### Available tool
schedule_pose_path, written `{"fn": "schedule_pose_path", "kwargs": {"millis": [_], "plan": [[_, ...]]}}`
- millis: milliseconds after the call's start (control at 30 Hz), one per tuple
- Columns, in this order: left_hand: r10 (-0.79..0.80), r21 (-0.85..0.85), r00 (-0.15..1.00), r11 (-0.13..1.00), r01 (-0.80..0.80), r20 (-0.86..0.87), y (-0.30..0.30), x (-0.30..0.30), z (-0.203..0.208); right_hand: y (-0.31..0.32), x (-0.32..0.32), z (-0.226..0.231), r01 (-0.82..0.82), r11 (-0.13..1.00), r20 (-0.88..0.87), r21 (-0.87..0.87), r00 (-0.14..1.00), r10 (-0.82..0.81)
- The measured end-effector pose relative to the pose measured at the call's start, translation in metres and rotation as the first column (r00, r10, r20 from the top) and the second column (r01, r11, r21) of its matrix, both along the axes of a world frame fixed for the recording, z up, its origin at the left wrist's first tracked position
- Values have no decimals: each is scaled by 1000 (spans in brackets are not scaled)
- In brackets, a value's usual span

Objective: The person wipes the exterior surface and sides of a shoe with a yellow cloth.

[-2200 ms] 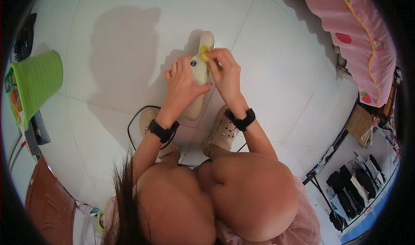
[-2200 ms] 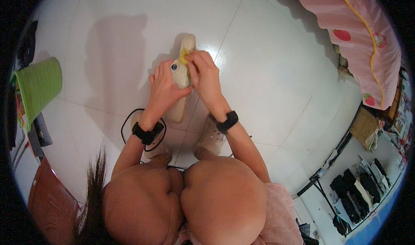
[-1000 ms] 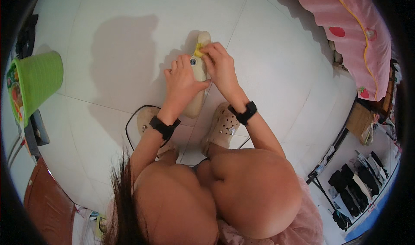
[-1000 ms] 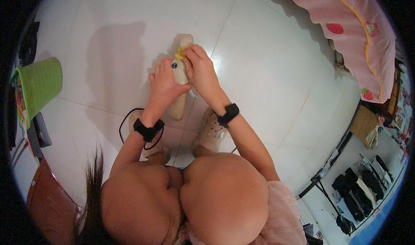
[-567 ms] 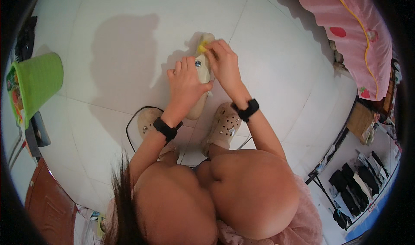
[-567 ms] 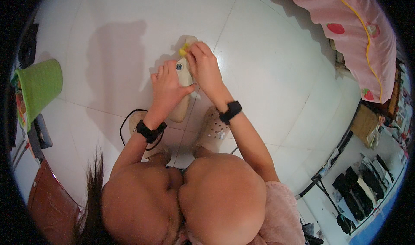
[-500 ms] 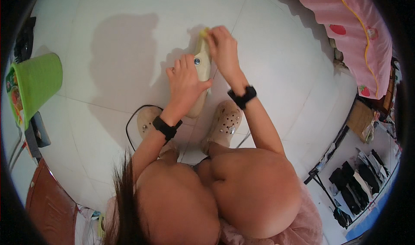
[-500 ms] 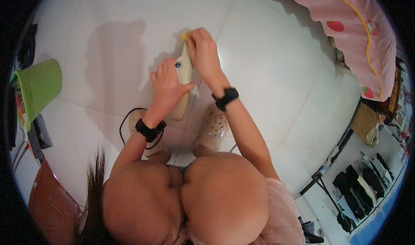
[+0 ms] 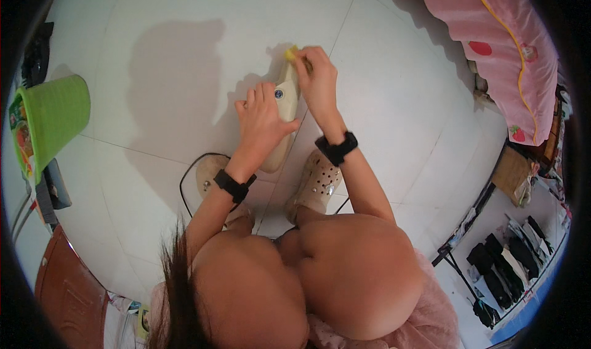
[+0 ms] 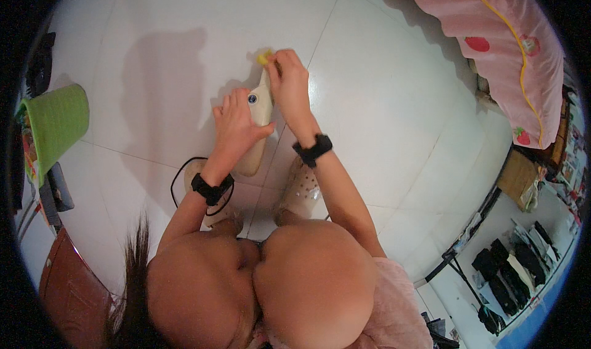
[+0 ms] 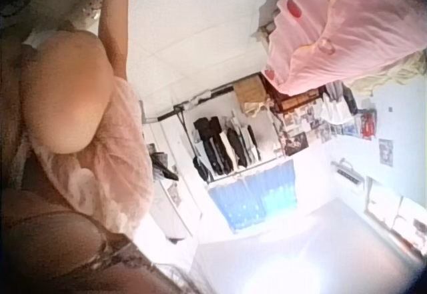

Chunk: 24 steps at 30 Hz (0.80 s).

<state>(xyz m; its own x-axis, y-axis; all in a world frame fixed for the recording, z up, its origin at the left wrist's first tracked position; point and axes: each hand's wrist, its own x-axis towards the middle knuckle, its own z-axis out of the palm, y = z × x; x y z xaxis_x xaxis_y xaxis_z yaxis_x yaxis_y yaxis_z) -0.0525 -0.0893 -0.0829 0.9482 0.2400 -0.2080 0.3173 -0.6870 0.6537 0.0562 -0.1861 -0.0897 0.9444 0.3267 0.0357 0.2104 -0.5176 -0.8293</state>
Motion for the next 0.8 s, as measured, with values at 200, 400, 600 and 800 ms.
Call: {"fn": "schedule_pose_path", "kwargs": {"millis": [200, 400, 600, 800], "plan": [[-17, -55, 999, 998, 15, -37, 6, -1, 1, -8, -26, 3, -59, 998, -11, 25, 998, 59], [-14, -34, 1000, 999, 14, -23, 9, -5, -4, -6, -23, -5, 54, 995, -57, 88, 997, -49], [3, -96, 999, 995, -7, -36, 8, -2, -3, -4, -11, -3, 2, 997, -70, 82, 998, 4], [-6, -93, 998, 996, 0, -70, 7, -4, -2, -15, -31, 4, -62, 998, -86, 32, 994, 65]]}}
